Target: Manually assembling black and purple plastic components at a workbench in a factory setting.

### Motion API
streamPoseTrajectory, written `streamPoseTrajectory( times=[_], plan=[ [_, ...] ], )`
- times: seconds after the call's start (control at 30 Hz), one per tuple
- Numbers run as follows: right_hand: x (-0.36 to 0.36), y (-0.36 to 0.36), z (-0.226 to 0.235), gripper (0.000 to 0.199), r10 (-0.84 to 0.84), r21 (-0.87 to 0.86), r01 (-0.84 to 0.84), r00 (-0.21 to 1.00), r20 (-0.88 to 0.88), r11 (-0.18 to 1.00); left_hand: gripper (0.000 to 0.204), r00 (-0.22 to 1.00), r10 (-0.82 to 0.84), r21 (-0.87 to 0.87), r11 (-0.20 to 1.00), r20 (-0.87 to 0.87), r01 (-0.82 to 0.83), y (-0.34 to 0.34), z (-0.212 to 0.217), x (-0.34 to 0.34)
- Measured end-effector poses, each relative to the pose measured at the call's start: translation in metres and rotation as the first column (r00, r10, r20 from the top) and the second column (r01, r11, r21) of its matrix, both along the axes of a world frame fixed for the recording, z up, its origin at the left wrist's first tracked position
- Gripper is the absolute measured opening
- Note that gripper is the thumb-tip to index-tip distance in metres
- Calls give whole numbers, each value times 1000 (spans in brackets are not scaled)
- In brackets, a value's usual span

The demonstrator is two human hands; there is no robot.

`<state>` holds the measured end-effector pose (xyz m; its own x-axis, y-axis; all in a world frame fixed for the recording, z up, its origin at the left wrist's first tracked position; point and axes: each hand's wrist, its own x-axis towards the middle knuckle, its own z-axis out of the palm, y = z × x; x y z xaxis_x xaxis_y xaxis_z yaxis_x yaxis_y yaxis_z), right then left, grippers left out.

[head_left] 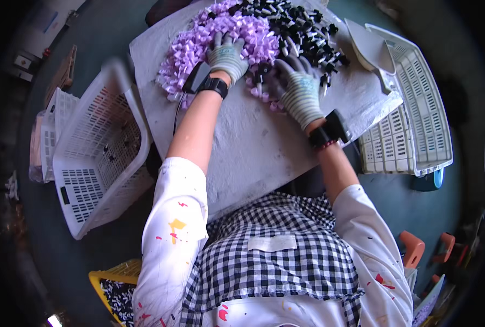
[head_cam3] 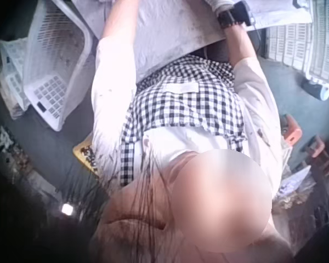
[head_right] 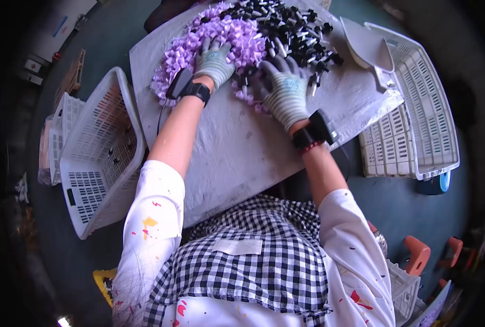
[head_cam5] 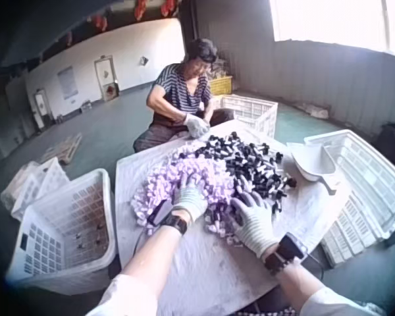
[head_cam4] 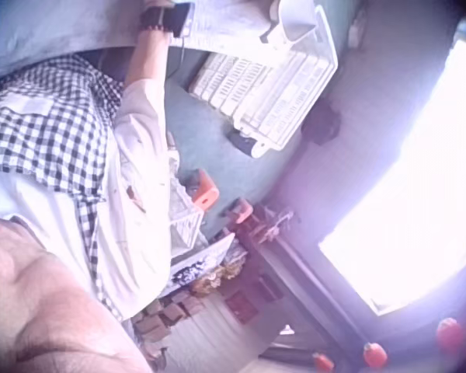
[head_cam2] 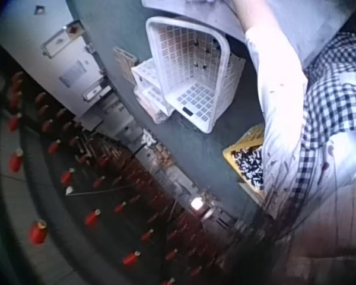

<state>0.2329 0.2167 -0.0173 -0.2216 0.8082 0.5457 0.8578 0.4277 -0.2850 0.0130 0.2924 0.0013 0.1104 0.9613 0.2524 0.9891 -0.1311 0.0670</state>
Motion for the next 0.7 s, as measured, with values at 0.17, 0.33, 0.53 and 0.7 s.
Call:
streamPoseTrajectory(
  times=[0.17,0.33,0.53,0.7],
  plan=[
    [36,5,-8,38,181,124,-169,979,-92,978,47,983,-179,-25,983,51,180,-53,-12,-17],
    [53,-2,-9,31,193,28,-191,968,-157,981,48,958,-266,86,962,109,258,-118,-28,-51],
    [6,-43,-1,32,327,-21,-361,867,-377,932,59,895,-398,282,899,202,336,-150,-13,9],
    [31,-60,19,40,298,64,-301,851,-433,951,41,864,-456,176,888,212,426,-165,-22,-19]
  ],
)
